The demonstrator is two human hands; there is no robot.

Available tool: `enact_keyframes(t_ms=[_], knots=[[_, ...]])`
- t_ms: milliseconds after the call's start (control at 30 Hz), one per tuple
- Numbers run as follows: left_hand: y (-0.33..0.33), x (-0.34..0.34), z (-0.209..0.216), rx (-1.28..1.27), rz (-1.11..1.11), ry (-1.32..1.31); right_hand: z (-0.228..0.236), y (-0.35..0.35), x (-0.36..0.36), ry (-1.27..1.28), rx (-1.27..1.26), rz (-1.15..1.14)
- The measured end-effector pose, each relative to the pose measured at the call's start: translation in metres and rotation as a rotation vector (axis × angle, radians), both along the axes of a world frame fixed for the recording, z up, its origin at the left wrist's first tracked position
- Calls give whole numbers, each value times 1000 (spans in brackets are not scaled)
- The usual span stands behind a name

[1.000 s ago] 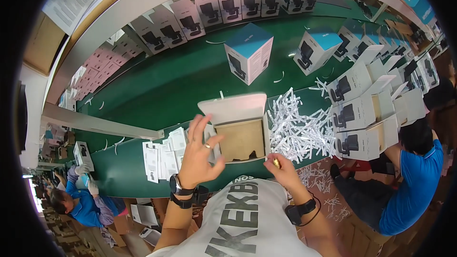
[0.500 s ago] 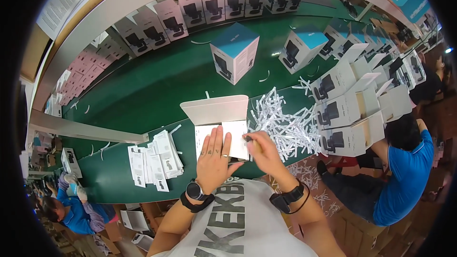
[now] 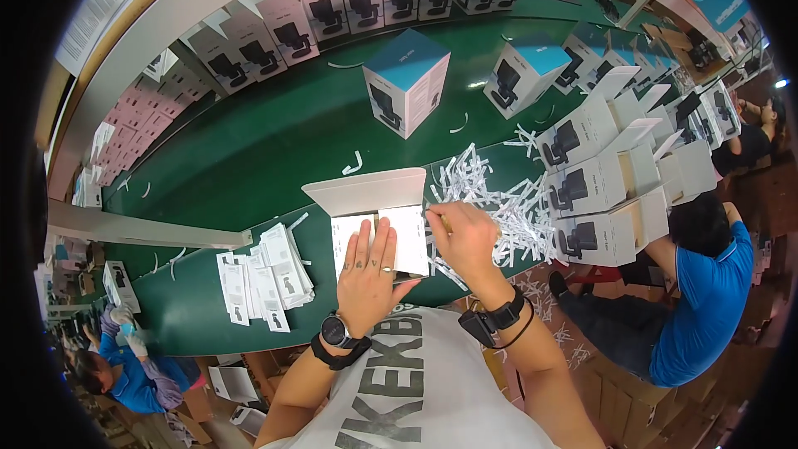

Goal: The person places a manual into a white box, seals it with a yellow tool, and slides a blue sleeve over the box. This process is repeated multiple times with other boxes and manuals.

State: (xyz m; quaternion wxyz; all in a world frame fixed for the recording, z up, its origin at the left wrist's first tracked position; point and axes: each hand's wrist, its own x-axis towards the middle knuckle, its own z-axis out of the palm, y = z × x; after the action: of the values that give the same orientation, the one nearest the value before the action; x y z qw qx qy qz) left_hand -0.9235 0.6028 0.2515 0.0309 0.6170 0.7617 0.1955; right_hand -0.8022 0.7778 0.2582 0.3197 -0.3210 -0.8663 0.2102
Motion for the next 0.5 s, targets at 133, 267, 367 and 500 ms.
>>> enact_keyframes(t_ms=[133,267,367,500], knots=[[-2,0,-1,9,-4,0,3,-9,1,-11,-20,134],[-2,-1,-2,33,-5,-7,10,-5,-2,70,-91,213],[-2,-2,-2,67,-9,-21,-10,-1,10,41,-386,230],[-7,-5,-7,130,8,-58,-13,40,58,-142,-418,-203]])
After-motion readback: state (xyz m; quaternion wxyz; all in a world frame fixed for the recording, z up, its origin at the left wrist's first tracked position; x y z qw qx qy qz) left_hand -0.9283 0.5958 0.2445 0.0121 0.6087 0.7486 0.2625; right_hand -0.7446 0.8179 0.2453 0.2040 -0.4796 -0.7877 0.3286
